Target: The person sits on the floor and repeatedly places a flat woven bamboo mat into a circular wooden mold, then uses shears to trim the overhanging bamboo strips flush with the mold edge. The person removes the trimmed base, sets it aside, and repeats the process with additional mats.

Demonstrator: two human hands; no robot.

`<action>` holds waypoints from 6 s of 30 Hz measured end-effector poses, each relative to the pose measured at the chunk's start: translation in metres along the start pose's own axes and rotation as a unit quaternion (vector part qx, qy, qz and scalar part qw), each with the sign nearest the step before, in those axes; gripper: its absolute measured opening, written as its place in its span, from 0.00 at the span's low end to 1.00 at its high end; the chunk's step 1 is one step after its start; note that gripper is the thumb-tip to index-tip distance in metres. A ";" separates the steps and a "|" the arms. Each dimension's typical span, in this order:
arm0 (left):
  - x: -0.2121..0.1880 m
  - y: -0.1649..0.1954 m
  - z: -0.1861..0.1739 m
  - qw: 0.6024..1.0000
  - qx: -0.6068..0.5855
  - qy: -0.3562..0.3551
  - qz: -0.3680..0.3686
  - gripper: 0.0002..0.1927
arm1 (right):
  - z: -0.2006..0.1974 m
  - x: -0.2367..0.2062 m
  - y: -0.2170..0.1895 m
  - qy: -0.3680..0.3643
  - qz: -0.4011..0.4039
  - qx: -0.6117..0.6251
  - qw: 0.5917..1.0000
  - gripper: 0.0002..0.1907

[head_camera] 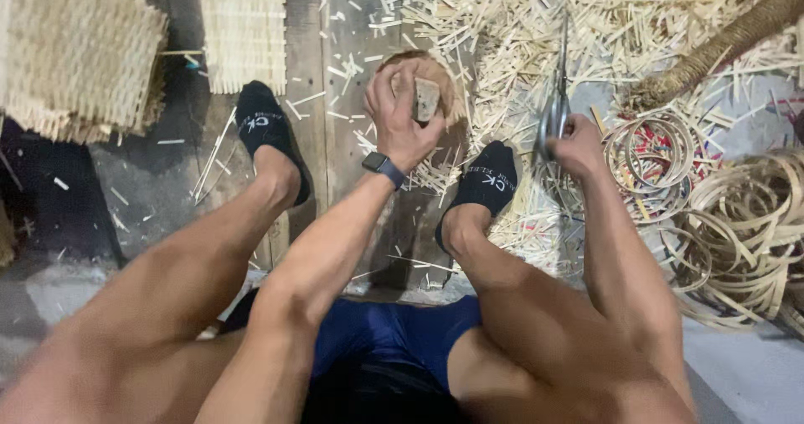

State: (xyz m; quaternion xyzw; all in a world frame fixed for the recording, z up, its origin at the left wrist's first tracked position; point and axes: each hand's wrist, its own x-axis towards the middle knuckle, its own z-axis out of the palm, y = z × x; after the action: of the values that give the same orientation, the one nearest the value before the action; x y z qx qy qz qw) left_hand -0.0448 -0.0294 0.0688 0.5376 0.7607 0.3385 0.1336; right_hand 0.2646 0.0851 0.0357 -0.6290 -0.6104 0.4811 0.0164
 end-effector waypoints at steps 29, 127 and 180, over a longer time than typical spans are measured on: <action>-0.006 -0.003 -0.002 0.993 -0.096 -0.060 0.011 0.41 | 0.041 -0.028 -0.042 0.119 -0.240 -0.364 0.892 0.31; -0.021 -0.009 -0.009 0.986 -0.124 -0.061 -0.091 0.48 | 0.033 0.017 -0.024 0.067 -0.282 -0.486 0.825 0.24; -0.025 -0.005 -0.020 0.986 -0.062 -0.141 -0.060 0.42 | 0.029 0.002 -0.007 0.036 -0.178 -0.340 0.923 0.15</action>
State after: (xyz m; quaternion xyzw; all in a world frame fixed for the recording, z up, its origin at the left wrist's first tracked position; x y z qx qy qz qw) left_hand -0.0498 -0.0607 0.0763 0.5235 0.7430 0.2971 0.2925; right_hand 0.2405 0.0716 0.0234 -0.4943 -0.8383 0.2114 -0.0910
